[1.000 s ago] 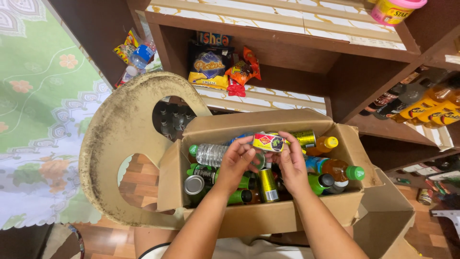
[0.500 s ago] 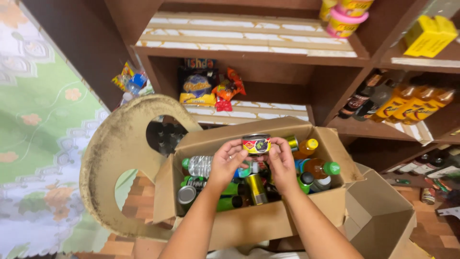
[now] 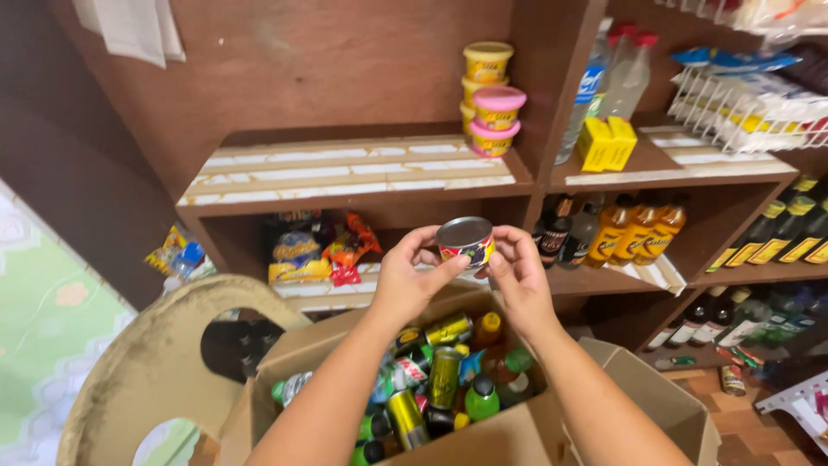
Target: Taking various grocery items out of a cardboard box and organizing them onto wooden shelves.
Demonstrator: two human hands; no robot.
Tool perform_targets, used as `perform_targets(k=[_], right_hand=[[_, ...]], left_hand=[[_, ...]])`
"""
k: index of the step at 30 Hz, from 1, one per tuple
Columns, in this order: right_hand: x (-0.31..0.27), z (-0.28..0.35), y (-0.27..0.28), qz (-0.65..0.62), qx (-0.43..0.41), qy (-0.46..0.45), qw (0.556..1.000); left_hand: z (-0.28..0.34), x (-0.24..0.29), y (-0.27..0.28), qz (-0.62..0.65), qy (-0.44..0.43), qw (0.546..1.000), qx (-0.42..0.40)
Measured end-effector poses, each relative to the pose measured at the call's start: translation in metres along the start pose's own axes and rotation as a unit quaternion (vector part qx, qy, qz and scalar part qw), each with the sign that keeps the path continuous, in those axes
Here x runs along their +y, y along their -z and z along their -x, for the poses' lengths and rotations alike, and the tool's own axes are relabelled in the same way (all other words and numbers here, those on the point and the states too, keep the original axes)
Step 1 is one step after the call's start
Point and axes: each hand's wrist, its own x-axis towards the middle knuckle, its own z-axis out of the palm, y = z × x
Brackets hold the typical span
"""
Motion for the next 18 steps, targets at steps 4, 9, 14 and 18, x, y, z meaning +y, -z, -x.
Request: perform_targets(k=[4, 9, 14, 18], right_hand=[[0.006, -0.036, 0.035, 0.032, 0.042, 0.000, 0.999], [-0.002, -0.061, 0.054, 0.266, 0.081, -0.008, 0.961], [-0.013, -0.065, 0.055, 0.620, 0.019, 0.074, 0.781], [-0.013, -0.063, 0.052, 0.677, -0.024, -0.017, 0.736]], left_hand=[[-0.042, 0.023, -0.027, -0.067, -0.022, 0.997, 0.039], [-0.086, 0.008, -0.040, -0.189, -0.127, 0.969, 0.098], [-0.116, 0.000, -0.059, -0.350, -0.111, 0.917, 0.153], [-0.138, -0.024, -0.065, -0.396, -0.098, 0.900, 0.156]])
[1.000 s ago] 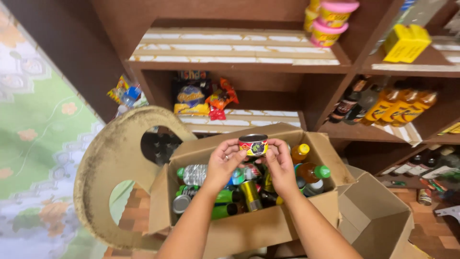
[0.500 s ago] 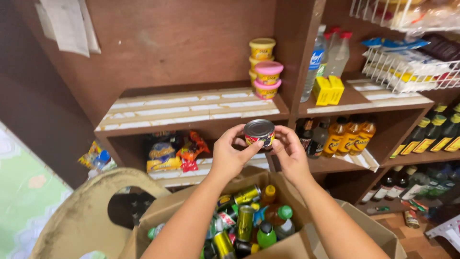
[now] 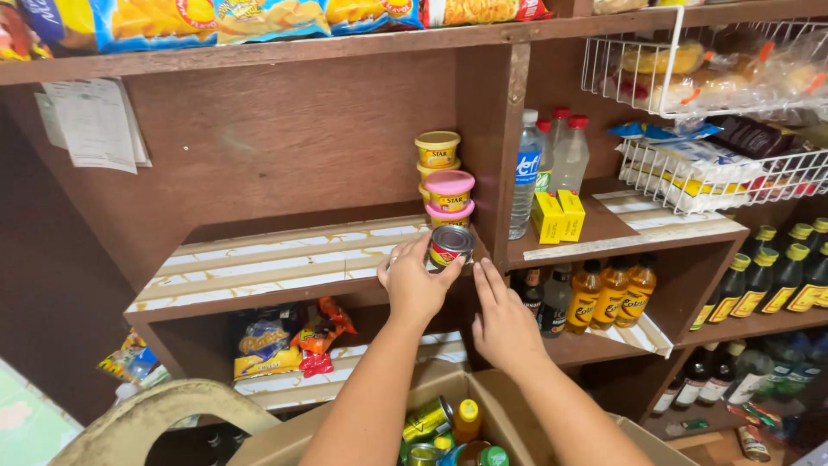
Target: Taking various grocery items out of a cardboard box and organizing them onto wooden shelves.
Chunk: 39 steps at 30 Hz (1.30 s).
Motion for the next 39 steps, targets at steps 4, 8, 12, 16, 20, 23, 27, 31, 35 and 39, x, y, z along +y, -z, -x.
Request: perform_targets(k=[4, 8, 12, 16, 20, 23, 27, 31, 35, 39], right_hand=[[0.006, -0.003, -0.009, -0.032, 0.038, 0.006, 0.999], [0.008, -0.003, -0.012, -0.057, 0.052, 0.008, 0.997], [0.008, -0.005, -0.014, -0.071, 0.054, 0.014, 0.996], [0.009, -0.005, -0.014, -0.076, 0.057, 0.007, 0.995], [0.009, -0.005, -0.015, -0.081, 0.066, 0.013, 0.994], [0.009, -0.005, -0.016, -0.073, 0.061, 0.013, 0.995], [0.006, -0.005, -0.013, -0.075, 0.053, 0.003, 0.996], [0.005, -0.006, -0.011, -0.074, 0.053, 0.000, 0.996], [0.006, -0.005, -0.013, -0.074, 0.044, -0.002, 0.996], [0.004, -0.005, -0.010, -0.071, 0.054, 0.005, 0.996]], left_hand=[[-0.011, -0.002, -0.008, -0.068, 0.060, 0.992, -0.090], [-0.017, 0.007, -0.004, -0.084, 0.101, 0.981, -0.141], [-0.021, 0.015, 0.001, -0.090, 0.118, 0.975, -0.165], [-0.022, 0.012, -0.001, -0.100, 0.125, 0.970, -0.184], [-0.022, 0.017, 0.001, -0.099, 0.138, 0.967, -0.190], [-0.022, 0.014, -0.002, -0.095, 0.144, 0.967, -0.189], [-0.022, 0.011, -0.003, -0.099, 0.144, 0.966, -0.189], [-0.023, 0.010, -0.005, -0.104, 0.145, 0.965, -0.190], [-0.023, 0.015, -0.001, -0.106, 0.152, 0.963, -0.198], [-0.024, 0.014, -0.002, -0.104, 0.154, 0.962, -0.201]])
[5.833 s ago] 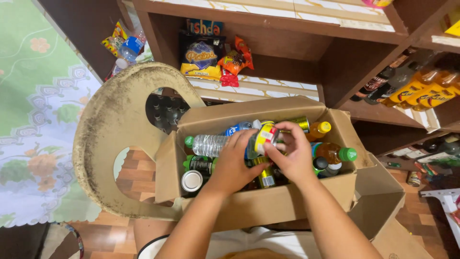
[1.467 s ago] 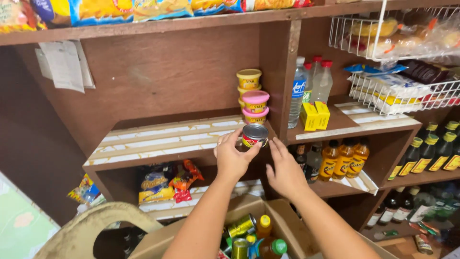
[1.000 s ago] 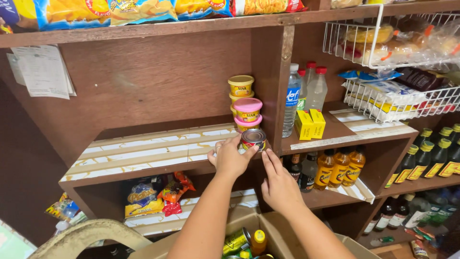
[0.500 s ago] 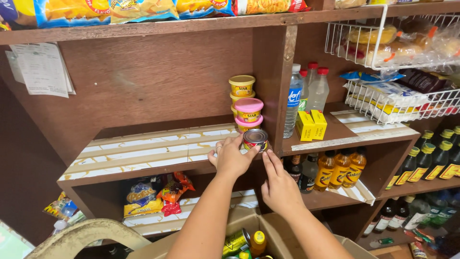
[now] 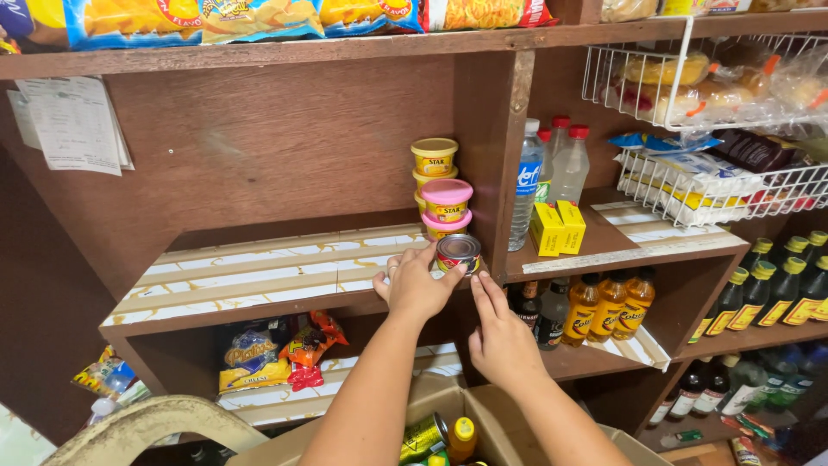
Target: Taking various grocery items out of a cardboard box and organizing them onto wooden shelves.
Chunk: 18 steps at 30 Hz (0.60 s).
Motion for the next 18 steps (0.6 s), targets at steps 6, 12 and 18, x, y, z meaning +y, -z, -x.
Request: perform_targets(k=[6, 12, 18], right_hand=[[-0.002, 0.000, 0.004, 0.009, -0.018, -0.013, 1.000], [-0.005, -0.001, 0.011, 0.017, -0.038, -0.016, 0.999], [-0.013, -0.001, 0.020, 0.044, -0.079, -0.042, 0.995]], left_hand=[[-0.001, -0.004, -0.003, -0.001, -0.005, 1.000, 0.006], [0.002, -0.012, 0.000, 0.000, -0.032, 0.999, -0.002], [0.009, -0.041, -0.004, 0.047, -0.107, 0.993, 0.028]])
